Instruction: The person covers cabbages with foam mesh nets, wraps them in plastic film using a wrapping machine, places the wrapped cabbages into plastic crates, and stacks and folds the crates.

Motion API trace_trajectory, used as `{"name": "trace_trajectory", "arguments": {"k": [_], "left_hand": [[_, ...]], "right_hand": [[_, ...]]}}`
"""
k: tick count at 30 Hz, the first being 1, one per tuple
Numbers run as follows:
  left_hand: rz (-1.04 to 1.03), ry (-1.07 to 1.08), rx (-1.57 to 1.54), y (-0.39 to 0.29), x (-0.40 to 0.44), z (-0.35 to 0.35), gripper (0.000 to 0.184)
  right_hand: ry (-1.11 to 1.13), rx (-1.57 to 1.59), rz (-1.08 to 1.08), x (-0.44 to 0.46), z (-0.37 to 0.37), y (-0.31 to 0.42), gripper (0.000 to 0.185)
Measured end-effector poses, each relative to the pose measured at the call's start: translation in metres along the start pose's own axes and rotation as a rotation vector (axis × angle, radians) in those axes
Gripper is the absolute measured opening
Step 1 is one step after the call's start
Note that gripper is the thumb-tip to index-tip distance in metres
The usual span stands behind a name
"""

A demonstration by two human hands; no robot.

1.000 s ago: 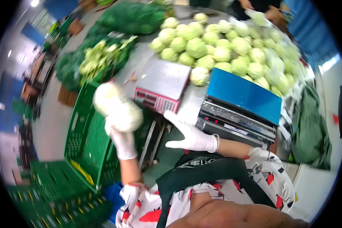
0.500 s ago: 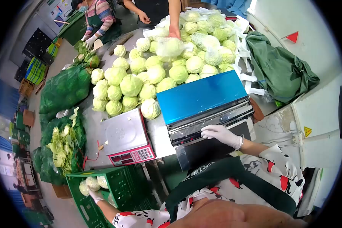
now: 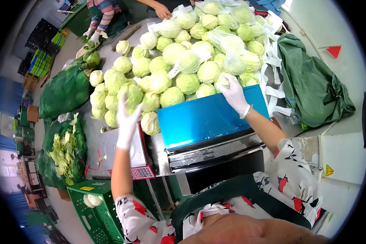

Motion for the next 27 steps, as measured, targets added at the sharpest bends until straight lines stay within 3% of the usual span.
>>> {"name": "trace_trajectory", "arguments": {"k": [1,4,5,8,9,11,14,15,18,19,22,23,24,26,27], "left_hand": [[-0.133,0.068,0.086,-0.012,0.028,-0.048,0.083],[-0.384,0.174,0.363,-0.039,0.095,-0.168,0.108],[-0.328,0.227,0.403,-0.041,0.108,-0.2,0.11],[-0.208,0.364,0.558,-0.039,0.132,-0.261,0.115],[-0.197,0.398,0.631,-0.035,0.136,-0.271,0.117],[-0.172,0.462,0.675,-0.031,0.141,-0.276,0.113],[-0.178,0.342,0.545,-0.015,0.142,-0.261,0.108],[-0.172,0.276,0.438,-0.01,0.139,-0.253,0.094],[0.297,0.171,-0.414,0.004,0.113,-0.221,0.087],[0.365,0.166,-0.614,0.022,0.102,-0.21,0.077],[0.456,0.088,-1.352,0.024,0.047,-0.164,0.072],[0.398,0.097,-1.456,0.007,0.03,-0.145,0.077],[0.414,-0.056,-1.387,-0.011,0.014,-0.127,0.082],[0.554,-0.124,-1.573,-0.02,-0.03,-0.099,0.086],[0.62,-0.243,-1.497,-0.011,-0.053,-0.08,0.088]], "right_hand": [[-0.045,-0.086,-0.004,0.007,0.001,-0.015,0.063],[-0.324,-0.365,0.029,0.034,0.024,-0.043,0.076],[-0.228,-0.405,-0.013,0.047,0.025,-0.058,0.094],[0.022,-0.441,-0.103,0.078,0.018,-0.091,0.109],[0.06,-0.45,-0.029,0.083,0.008,-0.108,0.119],[0.117,-0.532,-0.004,0.09,0.007,-0.114,0.114],[0.118,-0.534,0.078,0.092,0.01,-0.118,0.105],[0.103,-0.516,0.116,0.092,0.013,-0.118,0.101],[0.026,-0.025,0.025,0.095,0.026,-0.124,0.082],[0.072,0.405,-0.146,0.092,0.027,-0.125,0.069],[0.318,1.53,-0.565,0.078,0.042,-0.091,0.055],[0.295,0.75,-0.04,0.071,0.036,-0.107,0.056],[0.372,1.117,-0.209,0.067,0.034,-0.095,0.051],[0.552,1.842,-0.617,0.053,0.026,-0.038,0.042],[0.568,1.632,-0.54,0.049,0.009,-0.039,0.045]]}}
Point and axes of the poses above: each hand's wrist, its own x-axis towards the middle knuckle, its own z-axis out of the back of the hand, y = z × x, the point moved 5 cm from there along x, towards the middle knuckle, and after that the axes turned 5 degrees about -x, right-handed, at the moved point
